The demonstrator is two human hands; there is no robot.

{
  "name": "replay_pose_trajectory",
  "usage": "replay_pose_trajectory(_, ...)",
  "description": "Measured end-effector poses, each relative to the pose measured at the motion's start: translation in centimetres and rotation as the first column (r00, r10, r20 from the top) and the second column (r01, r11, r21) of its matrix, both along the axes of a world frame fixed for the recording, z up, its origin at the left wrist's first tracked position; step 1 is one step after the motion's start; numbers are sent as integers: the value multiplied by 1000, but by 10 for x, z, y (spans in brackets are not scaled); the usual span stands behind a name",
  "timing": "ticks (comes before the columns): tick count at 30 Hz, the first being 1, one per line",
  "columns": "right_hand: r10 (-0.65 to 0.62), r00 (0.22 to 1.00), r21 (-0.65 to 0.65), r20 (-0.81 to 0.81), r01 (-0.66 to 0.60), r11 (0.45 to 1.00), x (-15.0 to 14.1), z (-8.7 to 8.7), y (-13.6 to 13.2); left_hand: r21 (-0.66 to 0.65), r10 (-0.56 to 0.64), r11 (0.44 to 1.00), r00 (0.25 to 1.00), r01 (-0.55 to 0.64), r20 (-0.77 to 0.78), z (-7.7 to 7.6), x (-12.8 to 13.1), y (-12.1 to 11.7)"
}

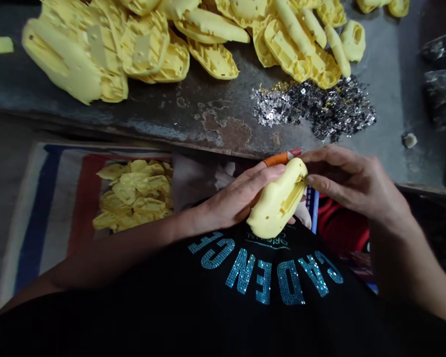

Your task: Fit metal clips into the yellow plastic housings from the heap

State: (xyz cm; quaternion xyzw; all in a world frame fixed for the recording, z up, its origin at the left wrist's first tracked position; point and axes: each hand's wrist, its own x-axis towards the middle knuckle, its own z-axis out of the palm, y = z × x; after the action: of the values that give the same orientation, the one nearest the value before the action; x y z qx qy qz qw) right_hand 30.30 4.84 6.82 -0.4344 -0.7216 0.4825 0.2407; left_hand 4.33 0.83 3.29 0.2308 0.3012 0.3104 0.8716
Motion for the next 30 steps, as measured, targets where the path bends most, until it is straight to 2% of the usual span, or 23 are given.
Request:
replay_pose_trajectory(3, -16, 998, -76, -68, 11, 997, 0, -1, 0, 8, -10, 1000, 1000, 10, 3, 1, 0, 0)
replay_pose_trajectory(6, -7, 997, -64, -81, 1, 998, 1, -5, 1, 4, -26, 1000, 1000, 26, 4, -1, 0, 1)
replay_pose_trajectory(9, 59, 998, 65, 37, -61, 996, 0, -6, 5, 0, -40, 999, 999, 40, 9, -4, 1, 2)
replay_pose_trajectory(13, 91, 978, 270, 190, -141, 953, -5, -6, 5, 41, -12, 999, 999, 14, -44, -10, -1, -2)
replay_pose_trajectory(16, 26, 983, 376, 181, -93, 922, -10, -14, -1, 149, 36, 989, 992, -17, -122, -13, -9, -7)
replay_pose_trajectory(20, -93, 989, 499, 111, 25, 866, -19, -28, -12, 257, 45, 966, 973, 16, -228, -7, -23, -11)
replay_pose_trajectory(24, -134, 987, 619, 84, 54, 784, -27, -35, -13, 221, 33, 975, 968, 23, -247, -1, -30, -10)
replay_pose_trajectory(30, -140, 983, 665, 117, 27, 746, -36, -36, -6, 168, 98, 983, 981, -70, -165, -17, -33, -6)
